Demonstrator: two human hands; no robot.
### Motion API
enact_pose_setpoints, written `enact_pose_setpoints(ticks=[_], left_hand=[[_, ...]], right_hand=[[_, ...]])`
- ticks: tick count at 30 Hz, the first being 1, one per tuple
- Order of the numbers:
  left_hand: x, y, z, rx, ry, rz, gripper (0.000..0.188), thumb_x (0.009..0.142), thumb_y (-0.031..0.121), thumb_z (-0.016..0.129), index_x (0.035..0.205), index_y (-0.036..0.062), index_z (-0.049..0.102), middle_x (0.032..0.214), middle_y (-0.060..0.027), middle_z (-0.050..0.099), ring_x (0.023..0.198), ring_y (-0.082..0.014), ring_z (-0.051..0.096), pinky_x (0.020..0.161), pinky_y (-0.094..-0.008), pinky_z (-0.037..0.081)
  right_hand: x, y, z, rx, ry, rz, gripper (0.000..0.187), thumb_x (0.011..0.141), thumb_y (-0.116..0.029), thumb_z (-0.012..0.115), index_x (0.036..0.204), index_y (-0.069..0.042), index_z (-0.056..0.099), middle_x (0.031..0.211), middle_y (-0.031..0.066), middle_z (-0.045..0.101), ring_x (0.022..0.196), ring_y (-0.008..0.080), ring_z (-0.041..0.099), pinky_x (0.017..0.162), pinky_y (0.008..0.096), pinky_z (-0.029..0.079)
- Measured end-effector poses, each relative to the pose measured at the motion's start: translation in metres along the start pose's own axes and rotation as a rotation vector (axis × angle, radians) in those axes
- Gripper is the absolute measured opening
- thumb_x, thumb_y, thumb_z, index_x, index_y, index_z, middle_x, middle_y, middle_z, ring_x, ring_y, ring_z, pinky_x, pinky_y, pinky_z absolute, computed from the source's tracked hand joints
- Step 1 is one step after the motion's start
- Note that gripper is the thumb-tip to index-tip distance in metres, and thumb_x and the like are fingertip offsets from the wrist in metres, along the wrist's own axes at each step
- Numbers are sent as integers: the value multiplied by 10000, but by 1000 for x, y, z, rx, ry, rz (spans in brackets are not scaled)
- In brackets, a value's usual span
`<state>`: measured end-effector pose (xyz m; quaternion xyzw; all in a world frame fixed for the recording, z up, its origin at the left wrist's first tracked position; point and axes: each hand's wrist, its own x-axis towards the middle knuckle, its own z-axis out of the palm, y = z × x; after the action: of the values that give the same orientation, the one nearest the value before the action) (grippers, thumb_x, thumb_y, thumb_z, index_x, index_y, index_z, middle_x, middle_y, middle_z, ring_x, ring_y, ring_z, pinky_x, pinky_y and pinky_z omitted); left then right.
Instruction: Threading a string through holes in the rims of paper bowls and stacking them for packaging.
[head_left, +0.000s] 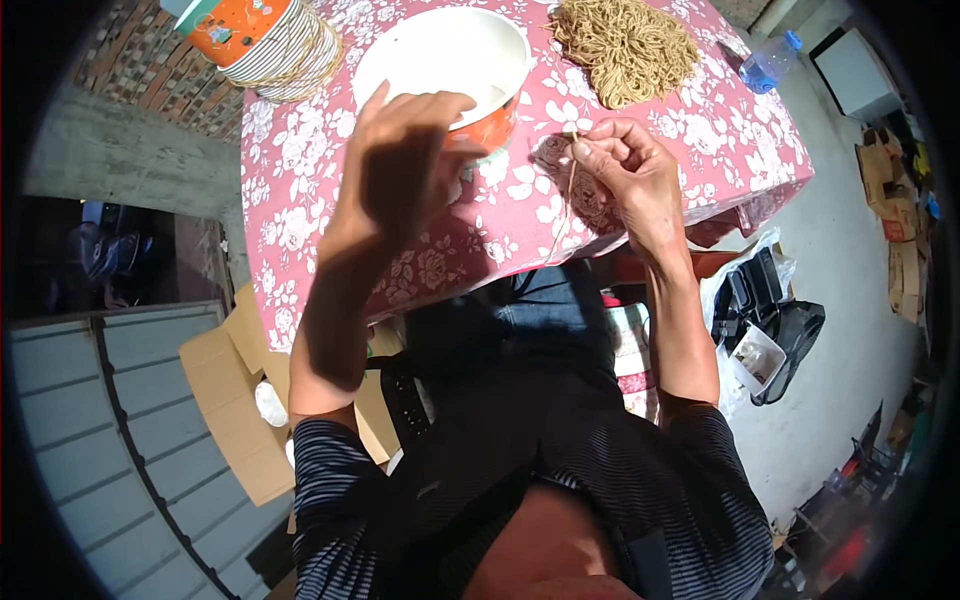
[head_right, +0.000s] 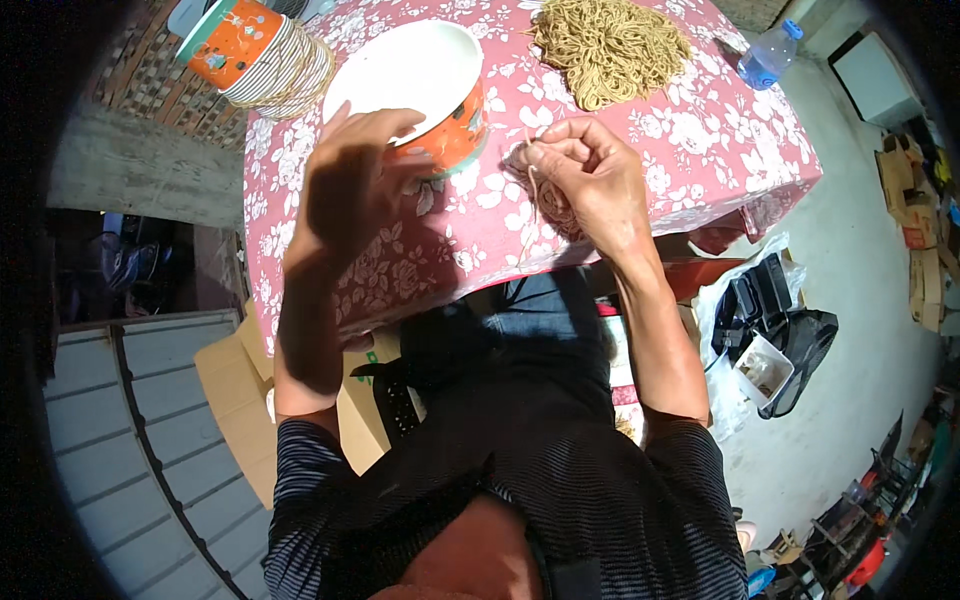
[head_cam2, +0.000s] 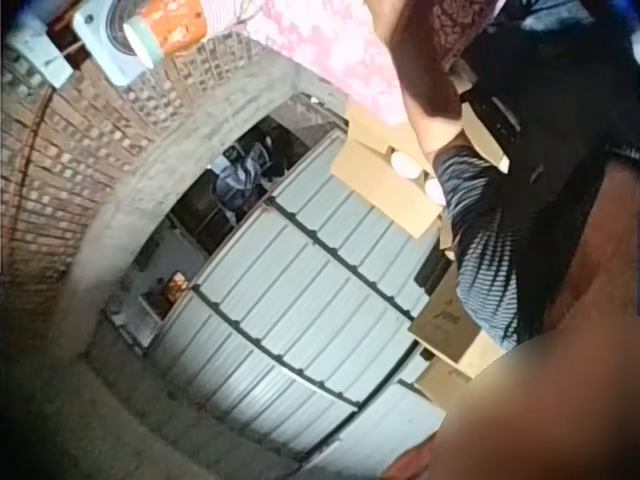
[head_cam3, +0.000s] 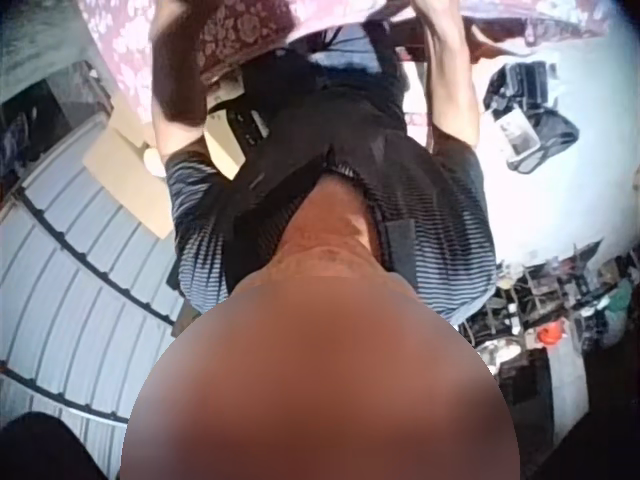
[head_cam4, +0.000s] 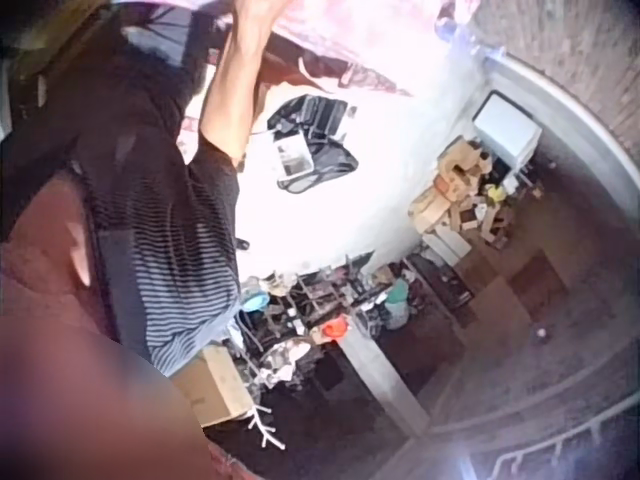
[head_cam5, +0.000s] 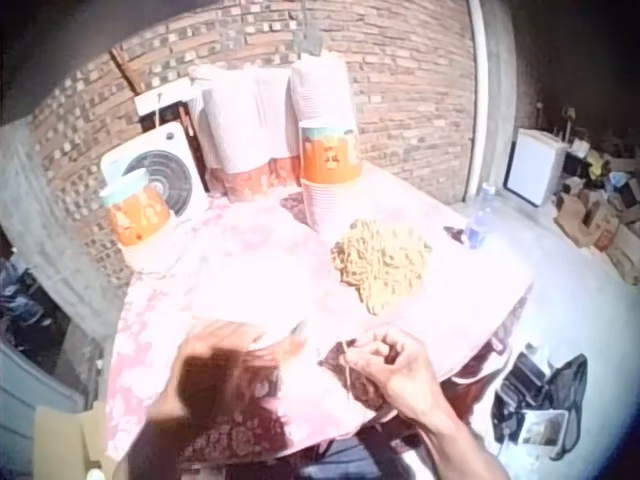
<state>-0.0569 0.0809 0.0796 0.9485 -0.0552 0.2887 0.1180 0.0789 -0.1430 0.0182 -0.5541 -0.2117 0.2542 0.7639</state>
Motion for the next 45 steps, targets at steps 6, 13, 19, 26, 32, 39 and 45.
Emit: enact_pose_setpoints(ticks=[6, 13, 19, 26, 32, 39, 45], left_hand=[[20, 6, 4, -132, -21, -172, 275, 923, 171, 738, 1153, 23, 711, 883, -187, 756, 773, -317, 752, 716, -369, 595], [18, -20, -35, -661, -51, -569, 326, 940, 133, 614, 1199, -36, 718, 897, -72, 751, 739, -99, 648, 662, -277, 539], [9, -57, -54, -700, -109, -540, 452, 1012, 119, 596, 1414, -85, 555, 1096, -70, 720, 922, -98, 662, 835, -270, 538], [12, -62, -53, -801, -17, -597, 349, 972, 49, 583, 1290, -82, 641, 1074, -85, 734, 904, -84, 671, 803, -246, 542], [11, -57, -45, -766, 20, -624, 265, 957, 96, 613, 1172, -30, 702, 925, -29, 715, 794, -62, 631, 723, -217, 495], [0, -16, -28, -390, 53, -236, 89, 858, 87, 653, 919, 25, 632, 818, -131, 685, 689, -291, 689, 654, -386, 563], [-2, -12, -18, -527, 62, -360, 286, 851, 71, 651, 1124, -12, 630, 903, -171, 715, 861, -293, 722, 770, -401, 579]], right_hand=[[-9, -14, 17, -59, -68, 43, 120, 963, 14, 712, 1044, -21, 631, 971, 58, 730, 875, 96, 689, 762, 242, 551], [-7, -33, 49, -15, -162, -16, 115, 970, -38, 721, 1036, -31, 627, 776, 65, 708, 526, 39, 548, 399, 206, 358], [16, -29, 80, -28, -237, -15, 123, 956, -55, 742, 1021, -22, 643, 799, 48, 714, 583, 36, 573, 488, 195, 415], [32, -28, 96, -26, -263, 7, 123, 954, -52, 742, 1015, -13, 643, 845, 70, 744, 588, 23, 571, 496, 188, 423], [27, -25, 101, -56, -245, 46, 105, 959, -66, 741, 985, -24, 649, 774, 22, 697, 556, 19, 527, 487, 185, 383], [7, -21, 89, -59, -237, 3, 101, 963, -36, 731, 1012, -14, 645, 839, 31, 709, 653, 29, 581, 557, 185, 435], [2, -19, 79, -31, -251, 5, 90, 964, -9, 723, 1012, -2, 646, 878, 50, 731, 698, 27, 596, 596, 183, 445]])
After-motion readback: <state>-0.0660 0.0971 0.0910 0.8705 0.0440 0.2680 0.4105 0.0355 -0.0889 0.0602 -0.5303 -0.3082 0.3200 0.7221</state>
